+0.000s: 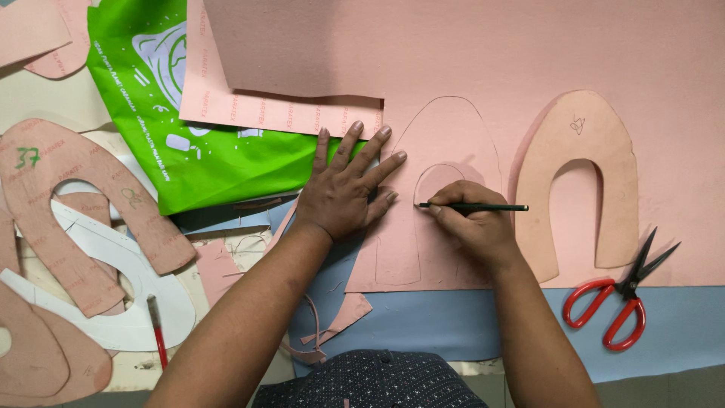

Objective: The person places a U-shaped foam template on a pink foam sheet, traces its outline with a pencil, and then uses scissors to cut along the traced line. The person repeats the tracing process on another section of the foam sheet.

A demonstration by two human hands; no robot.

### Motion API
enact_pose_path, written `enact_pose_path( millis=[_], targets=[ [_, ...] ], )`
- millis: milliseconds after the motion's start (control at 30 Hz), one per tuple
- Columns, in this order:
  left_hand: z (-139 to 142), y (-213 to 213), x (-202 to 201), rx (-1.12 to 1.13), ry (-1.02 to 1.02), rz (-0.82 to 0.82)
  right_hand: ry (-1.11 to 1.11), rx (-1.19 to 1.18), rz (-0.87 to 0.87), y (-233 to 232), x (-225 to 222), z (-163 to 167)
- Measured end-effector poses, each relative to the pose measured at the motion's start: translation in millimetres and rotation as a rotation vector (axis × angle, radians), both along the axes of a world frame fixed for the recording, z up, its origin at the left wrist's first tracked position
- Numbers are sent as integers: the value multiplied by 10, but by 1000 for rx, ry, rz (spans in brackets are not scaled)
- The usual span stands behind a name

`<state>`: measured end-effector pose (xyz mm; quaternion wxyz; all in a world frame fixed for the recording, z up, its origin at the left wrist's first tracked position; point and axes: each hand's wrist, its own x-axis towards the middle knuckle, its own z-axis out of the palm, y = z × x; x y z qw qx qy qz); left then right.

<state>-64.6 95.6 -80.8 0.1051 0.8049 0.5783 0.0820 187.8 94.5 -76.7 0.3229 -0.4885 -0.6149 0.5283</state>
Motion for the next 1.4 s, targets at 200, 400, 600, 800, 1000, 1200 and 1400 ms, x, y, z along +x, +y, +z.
enact_pose_path(
  millis=[200, 400, 600, 800, 1000, 1200, 1400],
  targets=[
    [13, 13, 6, -26, 10, -3, -38, 8, 21, 13, 11, 24],
    [0, 7, 3, -12, 1, 0, -40, -4, 19, 17, -15, 47],
    [-19, -3, -6, 20, -8, -5, -67, -9, 29, 29, -14, 60],
    [-23, -6, -8, 21, -20, -4, -53, -24, 49, 35, -3, 53],
    [-16, -3, 1, 23, -19, -2, -53, -45, 42, 36, 20, 30],
    [-14, -5, 2, 38, -12, -9, 123, -87, -105, -33, -9, -18],
    [8, -7, 5, 22, -14, -4, 232, -99, -306, -70, -147, -22]
  ],
)
